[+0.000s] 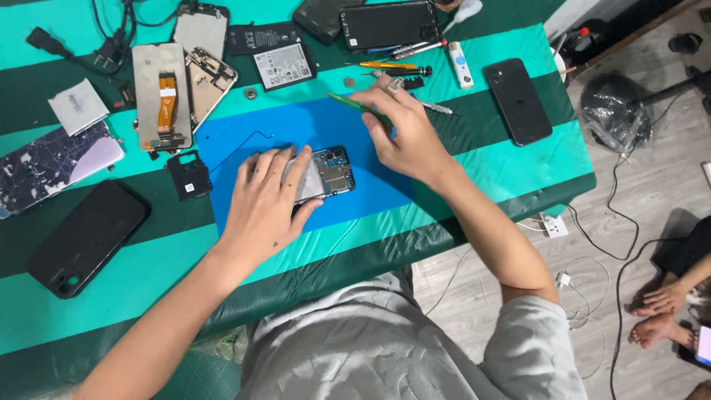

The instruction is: Repairing a mobile phone by assembling internal components and connecting ribbon cables

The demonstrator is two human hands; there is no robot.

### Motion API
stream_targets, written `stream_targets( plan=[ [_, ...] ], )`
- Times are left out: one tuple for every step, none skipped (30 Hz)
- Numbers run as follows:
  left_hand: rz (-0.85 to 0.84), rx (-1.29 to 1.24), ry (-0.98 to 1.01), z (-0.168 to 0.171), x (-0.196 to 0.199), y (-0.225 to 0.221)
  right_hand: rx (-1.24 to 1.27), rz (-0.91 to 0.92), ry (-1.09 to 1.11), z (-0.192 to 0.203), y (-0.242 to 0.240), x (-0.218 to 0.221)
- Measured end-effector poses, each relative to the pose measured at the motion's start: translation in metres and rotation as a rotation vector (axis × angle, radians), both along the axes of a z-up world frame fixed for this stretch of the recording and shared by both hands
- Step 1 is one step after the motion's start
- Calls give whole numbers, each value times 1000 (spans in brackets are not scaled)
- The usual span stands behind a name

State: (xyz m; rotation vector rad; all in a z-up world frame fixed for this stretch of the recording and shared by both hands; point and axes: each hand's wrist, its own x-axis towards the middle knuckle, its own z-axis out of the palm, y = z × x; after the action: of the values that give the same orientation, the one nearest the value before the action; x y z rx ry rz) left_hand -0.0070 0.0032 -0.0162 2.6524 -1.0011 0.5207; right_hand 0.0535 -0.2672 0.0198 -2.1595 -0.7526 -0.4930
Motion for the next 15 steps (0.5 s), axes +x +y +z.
stream_targets(
  plan=[
    [3,4,4,4,-3,0,4,3,4,6,2,0],
    [82,98,26,7,-5,0,-48,40,15,13,4,0],
    [164,191,42,13,-6,-1,-102,81,21,21,5,3],
    [171,192,40,12,-7,0,-100,87,18,22,5,7],
    [172,184,33,10,-6,-1,-177,17,46,23,3,13],
    [173,175,27,8,-5,-1,-253,-54,73,24,3,19],
    [187,177,35,8,-5,0,-252,-39,77,16,0,29],
    [187,180,32,8,-5,0,-204,-65,6,8,-4,38],
    [176,185,26,8,-2,0,-153,-101,-67,0,-9,47],
    [178,189,31,8,-2,1,-150,-98,-62,-4,-14,47],
    [176,200,34,7,-2,1,-180,-121,-70,-7,-20,48],
    [173,211,37,6,-3,0,-209,-144,-78,-10,-26,49],
    [172,213,36,7,-4,1,-207,-146,-79,-6,-27,45],
    [167,216,36,7,-4,1,-206,-141,-42,-3,-27,41],
    [166,212,34,7,-5,0,-211,-133,-9,3,-30,38]
  ],
)
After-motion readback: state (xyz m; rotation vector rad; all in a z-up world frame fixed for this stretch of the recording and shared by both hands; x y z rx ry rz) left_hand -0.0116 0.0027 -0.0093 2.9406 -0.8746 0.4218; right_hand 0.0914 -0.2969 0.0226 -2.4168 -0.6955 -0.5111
